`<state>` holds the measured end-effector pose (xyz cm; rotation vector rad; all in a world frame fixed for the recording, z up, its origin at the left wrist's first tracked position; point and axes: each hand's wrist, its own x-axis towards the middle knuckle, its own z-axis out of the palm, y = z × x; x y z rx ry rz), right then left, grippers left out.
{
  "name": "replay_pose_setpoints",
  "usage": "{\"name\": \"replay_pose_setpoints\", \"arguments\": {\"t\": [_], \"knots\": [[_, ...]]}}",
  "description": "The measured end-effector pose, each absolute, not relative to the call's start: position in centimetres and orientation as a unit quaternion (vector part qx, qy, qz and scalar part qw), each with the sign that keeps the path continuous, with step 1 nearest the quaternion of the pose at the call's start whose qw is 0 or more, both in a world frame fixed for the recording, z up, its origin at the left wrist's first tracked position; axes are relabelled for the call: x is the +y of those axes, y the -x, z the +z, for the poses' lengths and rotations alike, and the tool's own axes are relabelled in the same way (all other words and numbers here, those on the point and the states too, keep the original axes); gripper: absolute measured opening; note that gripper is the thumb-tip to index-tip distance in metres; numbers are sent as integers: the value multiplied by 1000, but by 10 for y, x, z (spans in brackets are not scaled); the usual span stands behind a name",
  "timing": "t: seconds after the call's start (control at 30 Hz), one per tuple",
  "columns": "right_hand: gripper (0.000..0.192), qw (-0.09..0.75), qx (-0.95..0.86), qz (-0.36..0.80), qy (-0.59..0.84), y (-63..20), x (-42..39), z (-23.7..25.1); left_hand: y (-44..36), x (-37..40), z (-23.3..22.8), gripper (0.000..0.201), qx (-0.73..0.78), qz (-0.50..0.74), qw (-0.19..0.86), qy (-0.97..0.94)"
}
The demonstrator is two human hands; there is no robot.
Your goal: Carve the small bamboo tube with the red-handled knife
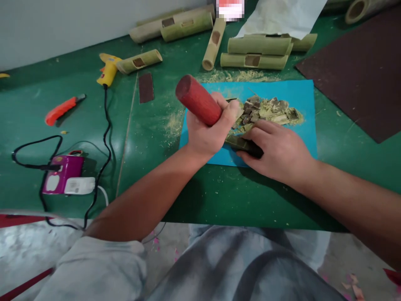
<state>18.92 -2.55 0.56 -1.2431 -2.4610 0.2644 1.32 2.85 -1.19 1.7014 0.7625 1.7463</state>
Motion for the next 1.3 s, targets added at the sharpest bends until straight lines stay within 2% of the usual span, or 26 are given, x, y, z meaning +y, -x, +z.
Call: {"name": "replay_pose_setpoints", "arguments": {"t": [0.27, 0.63, 0.8, 1.07, 1.23, 1.3], "knots": [[14, 182, -877, 62, 439, -190, -28, 7, -1, 33, -19, 50, 280, 604, 328, -670], [15, 198, -883, 32, 424, -182, -32, 1, 2, 36, -19, 44, 275, 610, 215, -711], [14, 202, -873, 89, 435, -184, -28, 2, -1, 32, -10, 45, 253, 611, 154, -734], [13, 201, -858, 126, 456, -185, -26, 5, -5, 38, -19, 59, 261, 666, 286, -637], [13, 191, -863, 100, 457, -184, -27, 6, -4, 44, -26, 53, 291, 708, 286, -576], [12, 184, -866, 92, 456, -184, -28, 6, -4, 44, -26, 48, 306, 688, 302, -585]]}}
